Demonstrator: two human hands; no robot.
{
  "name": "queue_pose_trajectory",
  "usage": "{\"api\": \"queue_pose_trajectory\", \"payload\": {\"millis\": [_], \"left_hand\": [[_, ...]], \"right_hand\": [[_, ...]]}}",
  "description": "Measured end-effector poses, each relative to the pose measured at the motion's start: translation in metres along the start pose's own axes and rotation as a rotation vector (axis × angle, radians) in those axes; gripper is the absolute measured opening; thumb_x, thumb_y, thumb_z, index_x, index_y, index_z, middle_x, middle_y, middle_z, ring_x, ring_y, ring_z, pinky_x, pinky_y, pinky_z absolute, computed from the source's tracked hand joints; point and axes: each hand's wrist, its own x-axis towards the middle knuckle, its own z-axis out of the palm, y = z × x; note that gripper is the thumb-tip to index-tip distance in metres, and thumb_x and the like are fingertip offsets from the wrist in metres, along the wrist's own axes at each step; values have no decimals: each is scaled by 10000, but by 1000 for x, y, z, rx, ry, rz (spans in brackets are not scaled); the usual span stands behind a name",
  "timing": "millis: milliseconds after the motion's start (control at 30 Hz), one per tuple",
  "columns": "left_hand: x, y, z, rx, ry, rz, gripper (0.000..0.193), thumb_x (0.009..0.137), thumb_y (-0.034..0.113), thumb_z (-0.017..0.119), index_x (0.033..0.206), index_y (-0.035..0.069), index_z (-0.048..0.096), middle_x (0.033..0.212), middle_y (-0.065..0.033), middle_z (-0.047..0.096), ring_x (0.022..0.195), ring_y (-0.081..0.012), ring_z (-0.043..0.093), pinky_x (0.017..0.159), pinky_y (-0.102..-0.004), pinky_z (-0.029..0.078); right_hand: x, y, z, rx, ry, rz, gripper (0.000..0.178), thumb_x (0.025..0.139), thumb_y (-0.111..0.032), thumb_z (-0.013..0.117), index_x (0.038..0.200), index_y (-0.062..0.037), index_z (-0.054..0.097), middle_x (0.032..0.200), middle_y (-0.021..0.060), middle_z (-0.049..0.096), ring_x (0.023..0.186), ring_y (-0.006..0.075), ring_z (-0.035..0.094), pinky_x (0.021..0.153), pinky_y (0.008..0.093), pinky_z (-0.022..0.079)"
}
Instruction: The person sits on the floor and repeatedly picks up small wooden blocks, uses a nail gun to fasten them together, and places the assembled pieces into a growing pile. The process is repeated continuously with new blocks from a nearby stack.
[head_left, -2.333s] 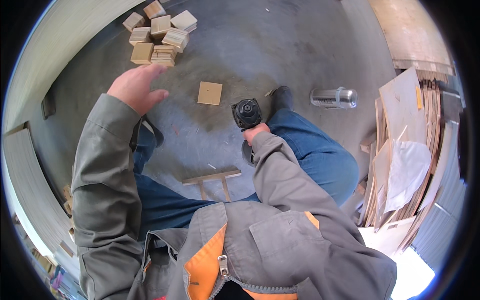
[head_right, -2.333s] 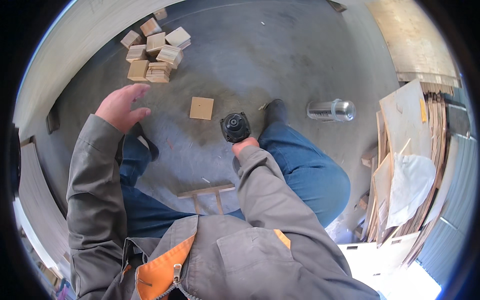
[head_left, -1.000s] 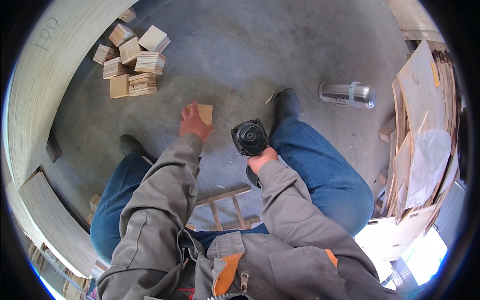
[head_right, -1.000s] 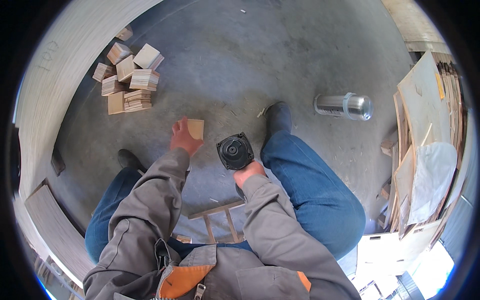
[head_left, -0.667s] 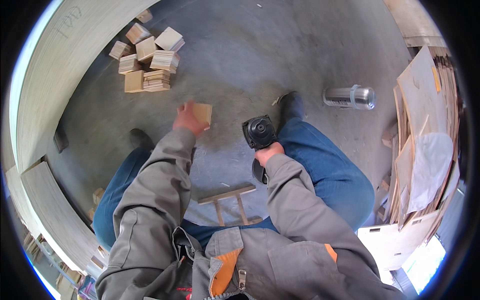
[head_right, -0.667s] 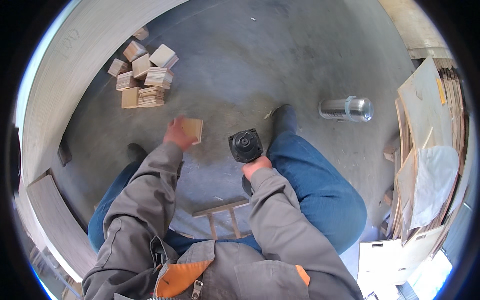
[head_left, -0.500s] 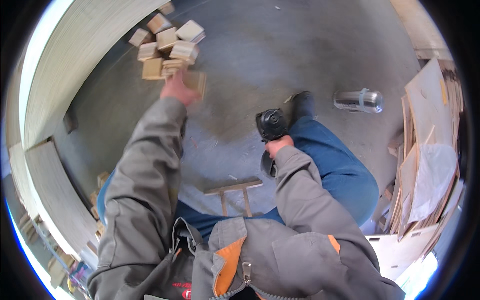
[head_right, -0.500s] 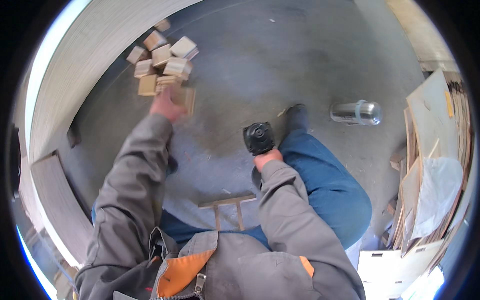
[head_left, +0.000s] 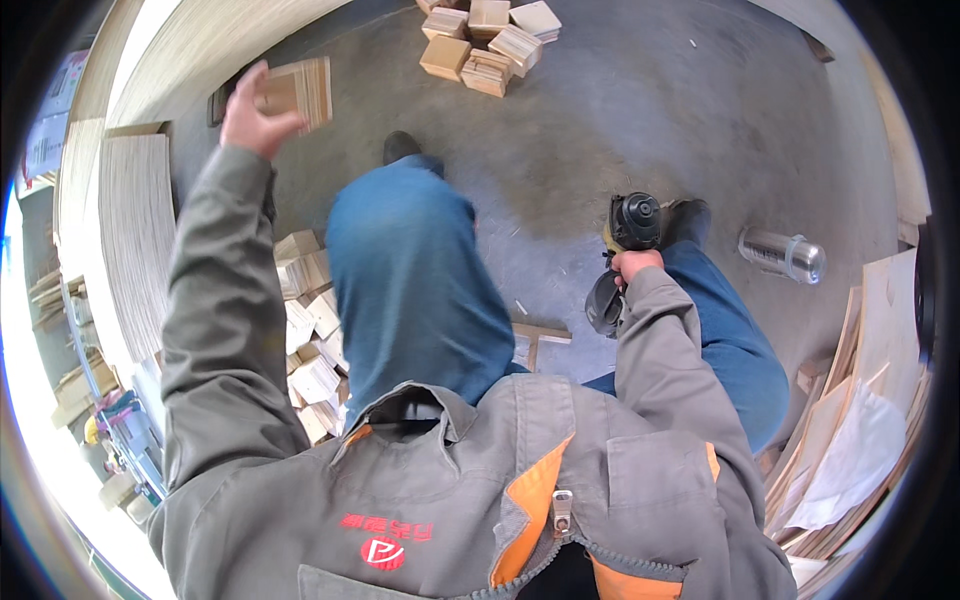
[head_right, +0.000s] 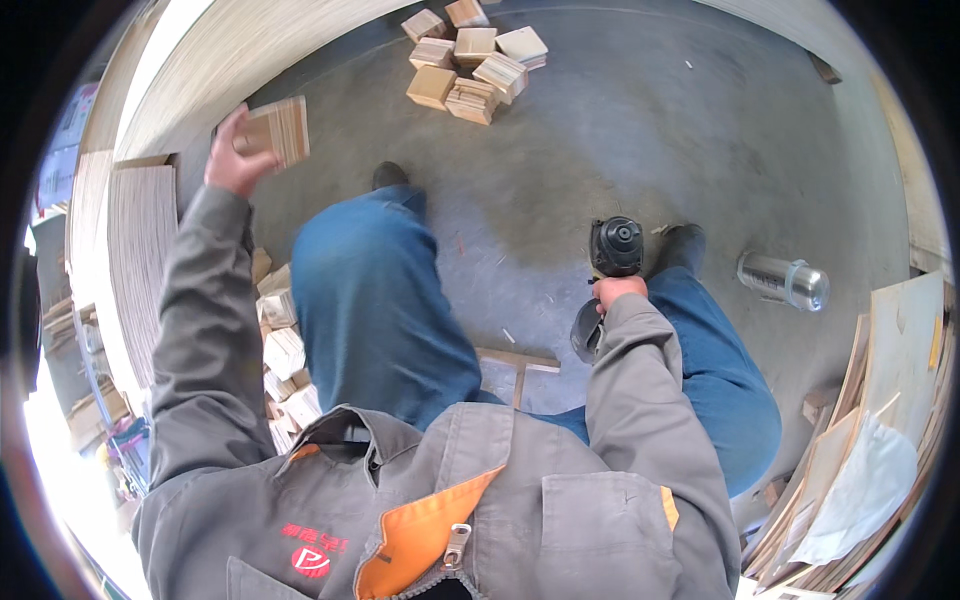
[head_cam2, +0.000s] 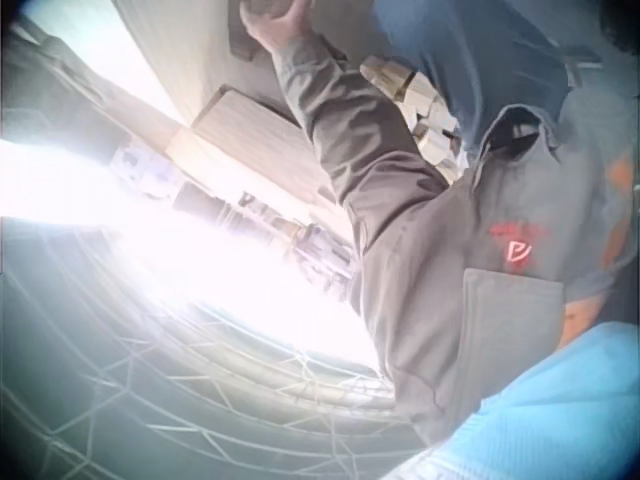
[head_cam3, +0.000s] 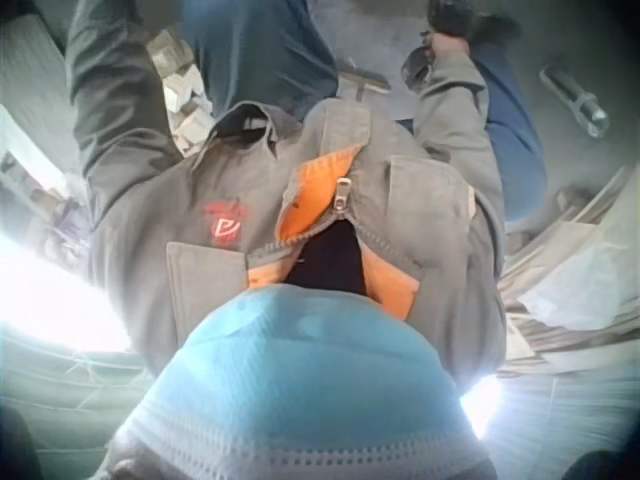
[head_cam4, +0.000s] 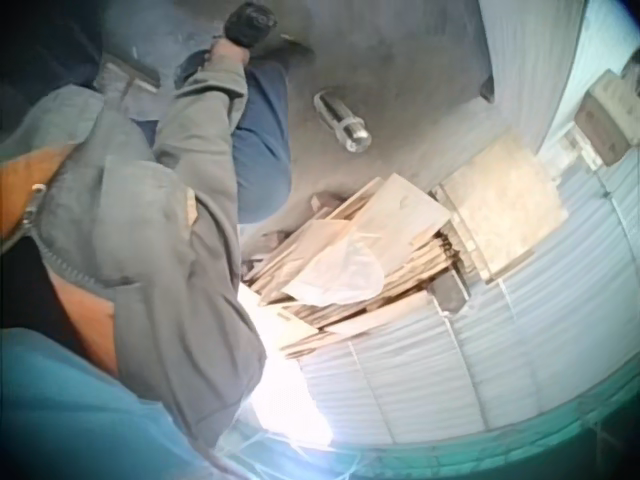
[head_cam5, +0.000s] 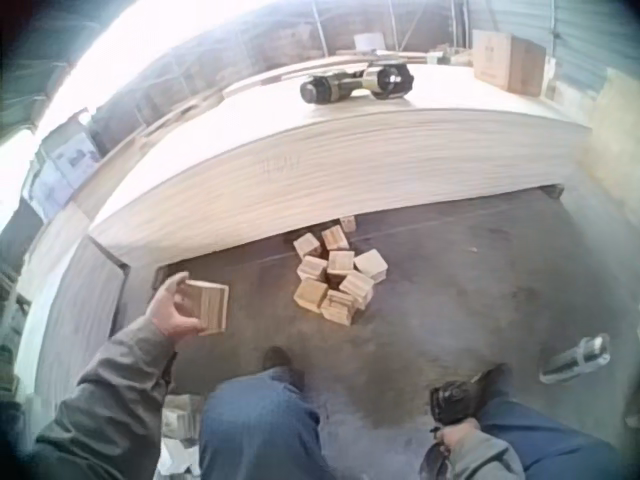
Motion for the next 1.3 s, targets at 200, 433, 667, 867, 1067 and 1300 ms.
{"api": "queue_pose_trajectory", "payload": {"millis": [200,433,667,867,1067,1300], "left_hand": [[-199,-84,65,15,-168,-413,1047,499,274,901,1417,21,466,1301,-223,571,1243,-341,549,1084,-411,444],[-318,-172,131,83,-407,-657,858,737,428,785,1438,75,440,1373,-220,523,1309,-354,488,1086,-418,432],[-306,-186,152,103,-362,-646,695,849,411,687,1463,205,435,1478,-189,442,1362,-369,439,1114,-432,387],[-321,-226,175,450,-598,-757,617,904,515,561,1453,244,483,1543,-206,372,1427,-405,345,1161,-452,327],[-304,-320,165,407,-697,-804,533,907,530,530,1326,210,610,1477,-216,450,1345,-401,459,1094,-464,410],[-118,-168,162,407,-686,-607,667,712,391,793,1293,112,623,1298,-184,608,1235,-344,568,1036,-420,474]], "right_hand": [[-1,0,0,7,-16,2,127,742,-60,712,814,43,691,676,144,665,511,229,613,478,386,481],[-13,-8,5,12,34,2,92,749,-32,692,789,48,671,663,143,651,498,227,605,458,394,487],[-14,-6,5,3,65,-22,112,745,-22,699,817,56,663,668,143,655,490,224,605,445,385,481],[-20,-3,-5,26,74,24,122,742,-28,701,828,50,665,641,141,645,482,226,602,450,387,475],[-15,-15,16,-67,22,15,150,740,-102,743,757,27,669,660,148,670,536,244,636,528,390,502],[14,15,-2,-257,75,-19,130,748,-110,722,740,15,688,661,132,689,546,218,660,546,362,524]]}}
